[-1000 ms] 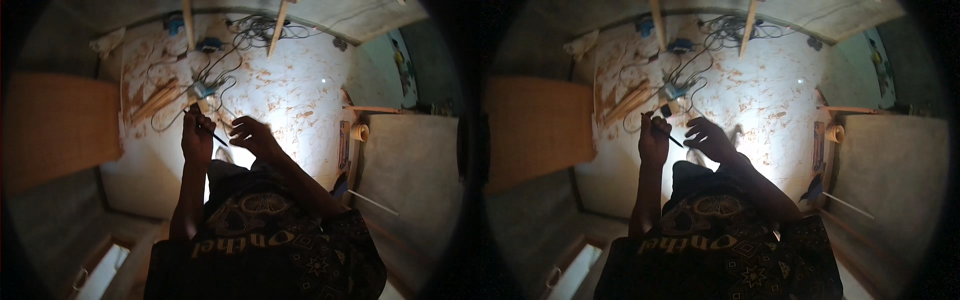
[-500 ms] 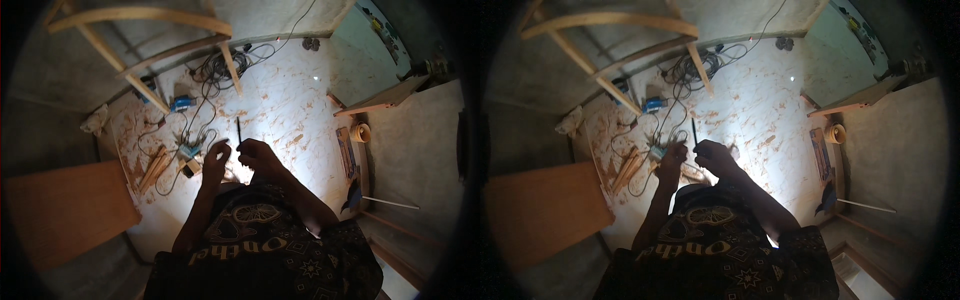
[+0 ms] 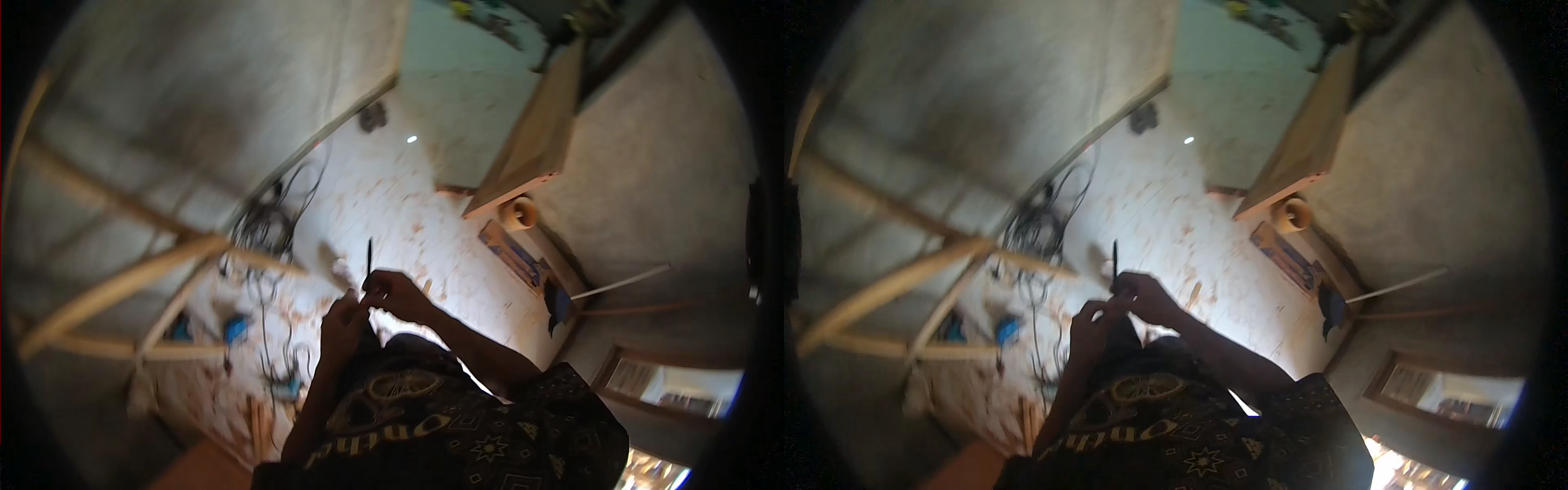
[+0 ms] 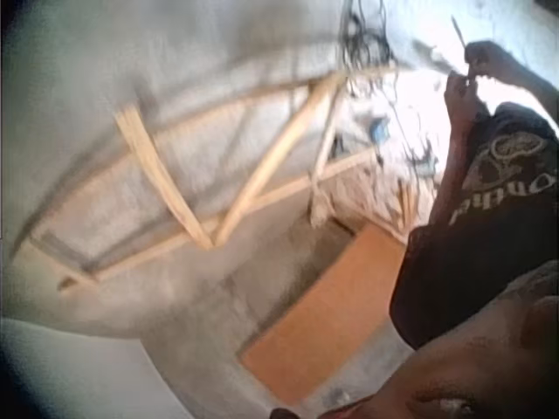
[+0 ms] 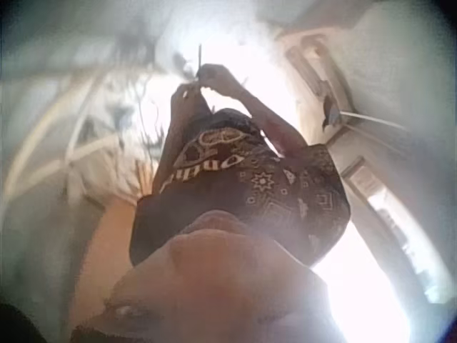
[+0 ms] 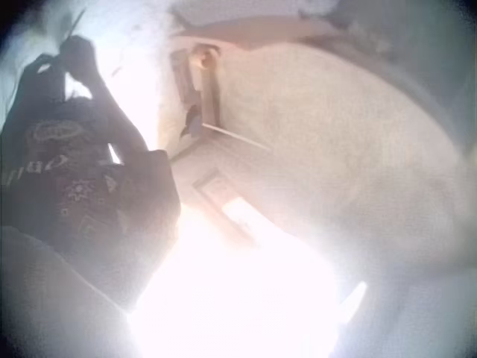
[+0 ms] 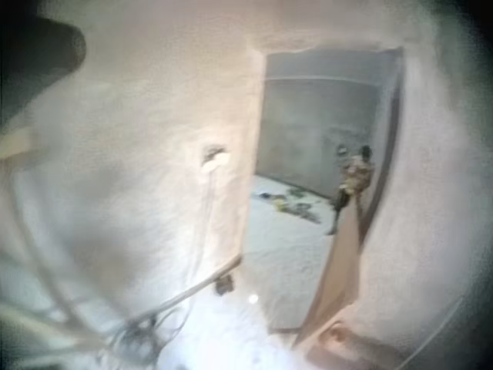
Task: The person marks a wooden plank with a pen, sweeps sawdust from the floor using a brush, and positions a wooden door against a frame.
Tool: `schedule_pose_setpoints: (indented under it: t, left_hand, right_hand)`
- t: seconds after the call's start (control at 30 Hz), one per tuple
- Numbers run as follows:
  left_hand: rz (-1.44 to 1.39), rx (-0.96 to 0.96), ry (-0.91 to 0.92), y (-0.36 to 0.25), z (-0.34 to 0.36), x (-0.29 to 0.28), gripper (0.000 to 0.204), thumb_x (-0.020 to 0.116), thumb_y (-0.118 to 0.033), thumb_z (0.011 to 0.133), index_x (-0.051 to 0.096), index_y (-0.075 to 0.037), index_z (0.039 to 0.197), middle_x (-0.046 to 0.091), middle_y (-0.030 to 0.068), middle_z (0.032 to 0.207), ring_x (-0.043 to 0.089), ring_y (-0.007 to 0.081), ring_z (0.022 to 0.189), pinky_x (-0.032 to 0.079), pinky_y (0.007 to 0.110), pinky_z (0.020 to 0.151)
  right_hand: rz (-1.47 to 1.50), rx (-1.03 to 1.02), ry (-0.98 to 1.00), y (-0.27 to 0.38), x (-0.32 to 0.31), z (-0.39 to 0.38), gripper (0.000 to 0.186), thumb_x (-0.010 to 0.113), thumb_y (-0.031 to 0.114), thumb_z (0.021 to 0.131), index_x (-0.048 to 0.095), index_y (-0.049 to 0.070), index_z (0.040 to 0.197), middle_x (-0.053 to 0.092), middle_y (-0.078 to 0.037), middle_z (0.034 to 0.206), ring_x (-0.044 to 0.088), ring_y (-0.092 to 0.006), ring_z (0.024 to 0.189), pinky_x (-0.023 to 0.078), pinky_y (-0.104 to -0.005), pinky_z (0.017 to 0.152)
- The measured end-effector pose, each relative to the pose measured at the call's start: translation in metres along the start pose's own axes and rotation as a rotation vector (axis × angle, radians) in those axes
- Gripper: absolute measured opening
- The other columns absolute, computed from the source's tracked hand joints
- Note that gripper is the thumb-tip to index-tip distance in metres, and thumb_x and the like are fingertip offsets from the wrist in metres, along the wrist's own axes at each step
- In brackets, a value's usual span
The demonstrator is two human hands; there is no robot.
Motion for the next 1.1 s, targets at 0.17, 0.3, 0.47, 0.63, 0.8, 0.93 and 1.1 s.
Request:
schedule_pose_setpoints:
  t: [0.17,0.3,0.47,0.63,0.8,0.93,1.1]
  left_hand:
    - [0.059,-0.009,0.126,-0.033,0.142,0.008,0.020,0.072,-0.013,0.086,0.067,0.000,0.101,0.067,0.0092,0.102,0.065,0.0185,0.095,0.051,0.033,0.086]
    - [0.135,0.093,0.249,-0.086,0.268,0.006,0.024,0.072,-0.017,0.085,0.068,-0.002,0.103,0.069,0.0085,0.100,0.065,0.0176,0.093,0.052,0.034,0.085]
    - [0.275,0.167,0.390,-0.151,0.423,0.014,0.022,0.071,-0.022,0.088,0.068,0.000,0.091,0.070,0.0082,0.084,0.066,0.0161,0.080,0.051,0.030,0.072]
    - [0.296,0.223,0.416,-0.190,0.568,0.072,0.015,0.072,-0.014,0.087,0.066,0.000,0.086,0.070,0.0068,0.082,0.066,0.0152,0.079,0.050,0.029,0.073]
    - [0.399,0.265,0.481,-0.159,0.704,0.141,0.018,0.073,-0.017,0.083,0.066,0.000,0.083,0.070,0.0104,0.080,0.066,0.0179,0.073,0.052,0.032,0.068]
    - [0.545,-0.185,0.342,-0.064,0.783,0.130,0.031,0.077,-0.028,0.075,0.068,0.001,0.083,0.068,0.0112,0.066,0.065,0.0203,0.055,0.053,0.035,0.056]
    - [1.480,0.135,0.655,0.020,0.819,0.099,0.037,0.062,-0.044,0.084,0.077,-0.010,0.087,0.073,0.0130,0.080,0.072,0.0253,0.076,0.056,0.039,0.070]
  right_hand:
    - [0.049,0.098,-0.163,0.012,-0.085,0.089,0.017,0.074,0.007,0.081,0.063,0.002,0.092,0.066,-0.004,0.080,0.063,-0.0106,0.071,0.052,-0.0275,0.065]
    - [-0.010,0.221,-0.481,0.023,-0.175,0.137,0.025,0.072,0.025,0.089,0.065,0.001,0.083,0.067,-0.005,0.073,0.063,-0.0119,0.068,0.051,-0.0284,0.062]
    - [-0.228,0.223,-0.884,0.019,-0.278,0.164,0.023,0.053,0.024,0.100,0.061,0.003,0.095,0.067,-0.016,0.076,0.069,-0.0224,0.069,0.051,-0.0373,0.062]
    - [-0.282,0.246,-1.238,-0.009,-0.365,0.200,0.018,0.058,0.015,0.095,0.061,-0.002,0.092,0.063,-0.016,0.065,0.064,-0.0231,0.056,0.050,-0.0367,0.056]
    - [-0.414,0.584,-1.169,-0.055,-0.458,0.246,0.020,0.066,0.020,0.088,0.063,0.001,0.084,0.061,-0.017,0.065,0.066,-0.0249,0.061,0.049,-0.0374,0.059]
    - [-0.549,0.435,-1.185,-0.114,-0.565,0.307,0.021,0.065,0.023,0.088,0.064,0.003,0.085,0.059,-0.011,0.063,0.062,-0.0206,0.061,0.048,-0.0362,0.060]
    - [-0.162,0.414,-0.911,-0.055,-0.722,0.393,0.020,0.060,0.018,0.087,0.062,-0.002,0.085,0.062,-0.010,0.072,0.061,-0.0179,0.067,0.048,-0.0344,0.063]
Point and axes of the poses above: each hand's wrist, its own z-axis towards the middle knuckle, its own x-axis out of the palm, y = z × x, the point moved 1 cm from there along z, towards the middle knuckle
